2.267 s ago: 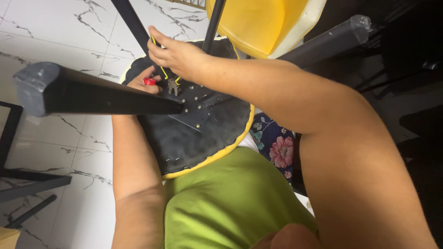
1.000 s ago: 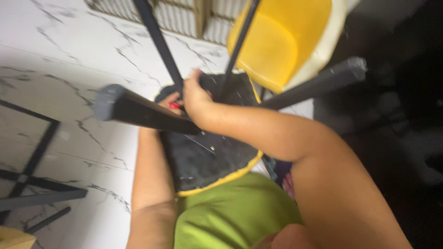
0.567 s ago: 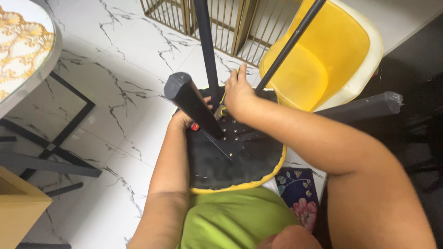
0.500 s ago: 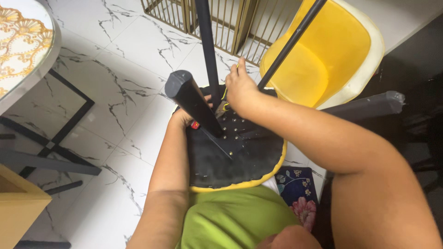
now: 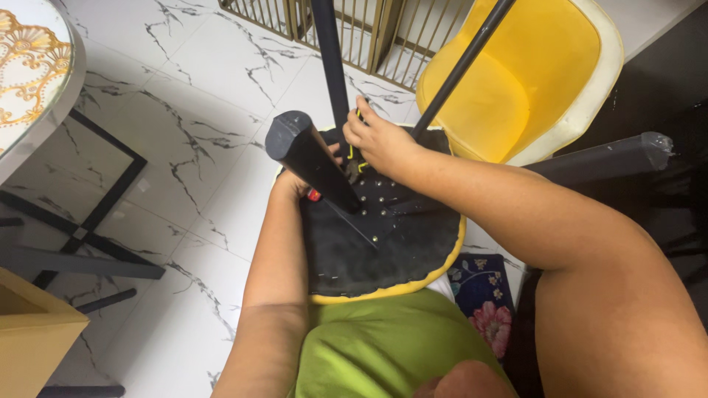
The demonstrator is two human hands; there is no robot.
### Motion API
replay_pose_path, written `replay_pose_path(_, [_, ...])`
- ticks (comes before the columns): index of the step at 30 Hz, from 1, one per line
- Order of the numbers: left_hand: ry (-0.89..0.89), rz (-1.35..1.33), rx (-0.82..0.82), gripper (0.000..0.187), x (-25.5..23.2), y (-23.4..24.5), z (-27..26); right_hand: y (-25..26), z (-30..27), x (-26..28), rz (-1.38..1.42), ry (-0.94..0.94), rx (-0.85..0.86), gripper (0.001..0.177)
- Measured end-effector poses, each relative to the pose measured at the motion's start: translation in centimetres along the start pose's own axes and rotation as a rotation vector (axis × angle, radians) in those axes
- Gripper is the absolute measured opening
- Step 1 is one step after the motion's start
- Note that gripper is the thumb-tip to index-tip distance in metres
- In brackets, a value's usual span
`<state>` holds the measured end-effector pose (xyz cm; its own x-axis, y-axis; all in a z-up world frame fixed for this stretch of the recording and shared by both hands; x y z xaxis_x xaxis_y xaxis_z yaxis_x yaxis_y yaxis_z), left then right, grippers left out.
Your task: The person assembles a yellow chair by attaching its legs to the seat base using a screwdriver and pliers. They tighten multiple screws at the underside of the seat, flip the chair upright, and reposition it under a table.
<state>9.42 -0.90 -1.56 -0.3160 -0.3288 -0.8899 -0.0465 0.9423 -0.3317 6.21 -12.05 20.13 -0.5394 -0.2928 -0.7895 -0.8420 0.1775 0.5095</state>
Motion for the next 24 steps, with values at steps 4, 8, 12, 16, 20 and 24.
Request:
replay_pose_path(4, [-0.022, -0.057, 0.033, 0.074, -0.4, -0.9, -0.1, 0.7, -0.2, 0.0, -0.086, 0.006, -0.05, 0.039])
replay_pose_path(8, [-0.001, 0.033, 0.006, 0.076, -0.6, -0.9, 0.1, 0.9, 0.0, 0.2, -0.093, 0.05, -0.063, 0.041])
replay_pose_path(12, [-0.02, 0.034, -0.018, 0.073, -0.6, -0.6, -0.3, 0.5, 0.1, 0.2, -0.096, 0.079, -0.026, 0.042])
replay_pose_path(16, [-0.001, 0.034, -0.016, 0.077, -0.6, -0.7, -0.4, 0.7, -0.1, 0.0, -0.107, 0.065, -0.049, 0.041])
replay_pose_path(20, [-0.005, 0.036, -0.015, 0.077, -1.1, -0.9, -0.8, 0.4, 0.4, 0.5, -0.113, 0.085, -0.027, 0.038])
replay_pose_path(24, [0.028, 0.033, 0.018, 0.073, -1.3, -1.9, -0.8, 0.8, 0.7, 0.6, -0.106, 0.097, -0.029, 0.036])
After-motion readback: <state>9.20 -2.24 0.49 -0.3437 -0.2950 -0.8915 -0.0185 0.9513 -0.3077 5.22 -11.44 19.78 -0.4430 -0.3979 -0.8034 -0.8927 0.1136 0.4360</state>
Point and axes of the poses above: each hand's wrist, its own z-axis towards the middle knuckle, its own y-axis out of the back of the hand, x = y × z, the point moved 10 cm from there along z, towards the middle knuckle, and after that the axes turned 5 degrees about y, right-handed, at the moved point
